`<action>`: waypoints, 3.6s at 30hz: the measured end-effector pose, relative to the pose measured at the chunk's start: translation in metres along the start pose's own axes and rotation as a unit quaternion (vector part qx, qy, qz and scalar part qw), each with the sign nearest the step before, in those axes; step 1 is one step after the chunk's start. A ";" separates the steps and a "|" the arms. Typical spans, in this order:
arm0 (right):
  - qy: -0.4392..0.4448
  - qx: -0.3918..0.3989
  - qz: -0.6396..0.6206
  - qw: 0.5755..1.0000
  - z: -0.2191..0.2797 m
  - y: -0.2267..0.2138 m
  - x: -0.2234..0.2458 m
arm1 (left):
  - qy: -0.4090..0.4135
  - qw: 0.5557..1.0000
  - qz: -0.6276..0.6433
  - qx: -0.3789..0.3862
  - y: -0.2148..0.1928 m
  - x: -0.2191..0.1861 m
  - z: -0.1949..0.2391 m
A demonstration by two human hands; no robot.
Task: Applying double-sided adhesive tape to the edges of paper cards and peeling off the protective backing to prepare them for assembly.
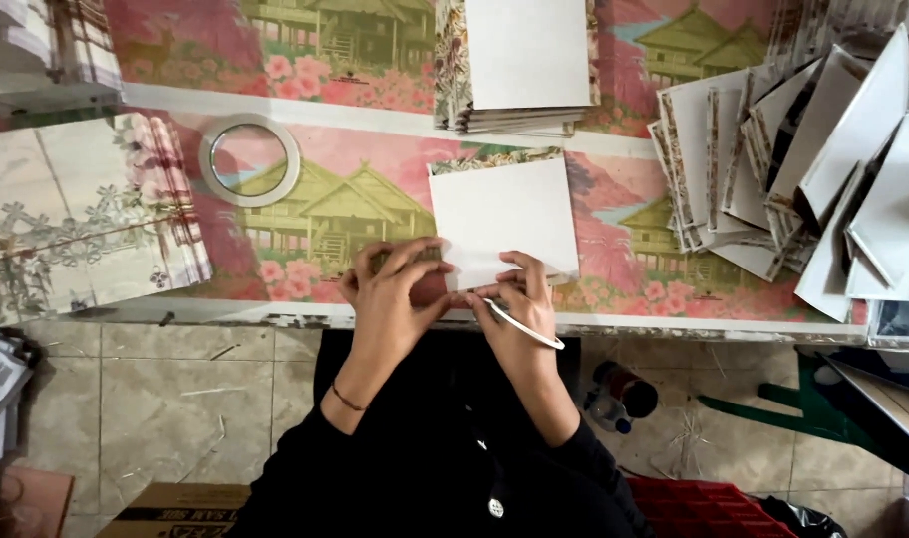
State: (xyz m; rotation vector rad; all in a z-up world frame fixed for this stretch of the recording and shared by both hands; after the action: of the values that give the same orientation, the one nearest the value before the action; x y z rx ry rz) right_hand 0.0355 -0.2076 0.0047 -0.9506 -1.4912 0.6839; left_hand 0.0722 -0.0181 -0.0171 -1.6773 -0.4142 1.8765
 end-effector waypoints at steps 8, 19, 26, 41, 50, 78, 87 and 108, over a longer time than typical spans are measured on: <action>-0.013 0.003 0.025 1.000 0.000 0.005 -0.001 | 0.001 1.000 -0.004 -0.013 -0.002 -0.003 0.000; 0.074 0.009 -0.142 0.987 -0.015 -0.038 -0.081 | -0.007 0.999 -0.027 0.015 0.005 0.003 -0.002; 0.045 -0.048 0.032 0.997 -0.020 -0.083 -0.107 | 0.035 0.999 -0.021 -0.026 -0.004 -0.015 0.001; -0.025 -0.063 0.214 0.975 0.002 -0.049 -0.093 | 0.083 0.994 -0.030 -0.069 0.000 -0.005 0.006; -0.121 0.054 0.118 0.984 0.033 0.005 -0.004 | 0.060 0.984 -0.065 -0.154 -0.004 -0.001 -0.007; -0.071 -0.028 -0.049 0.996 0.019 -0.007 0.017 | 0.090 0.995 -0.014 -0.037 -0.017 -0.018 0.018; -0.034 0.014 -0.024 0.999 0.008 -0.001 0.014 | 0.037 0.999 -0.002 -0.016 -0.007 -0.009 0.020; -0.004 -0.038 0.015 0.999 -0.015 -0.083 -0.074 | 0.039 0.998 0.051 -0.004 -0.016 -0.028 0.019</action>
State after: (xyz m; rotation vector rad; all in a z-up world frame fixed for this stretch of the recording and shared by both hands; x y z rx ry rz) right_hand 0.0350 -0.3142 0.0398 -1.0318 -1.5213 0.6567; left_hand 0.0581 -0.0198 0.0178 -1.8017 -0.3102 1.8772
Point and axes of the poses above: each hand's wrist, its own z-axis away from the middle knuckle, its own y-axis out of the palm, x = y × z, the point moved 8 cm from there along -z, towards the middle knuckle, and after that the axes turned 13 degrees about z, right-handed, at the moved point
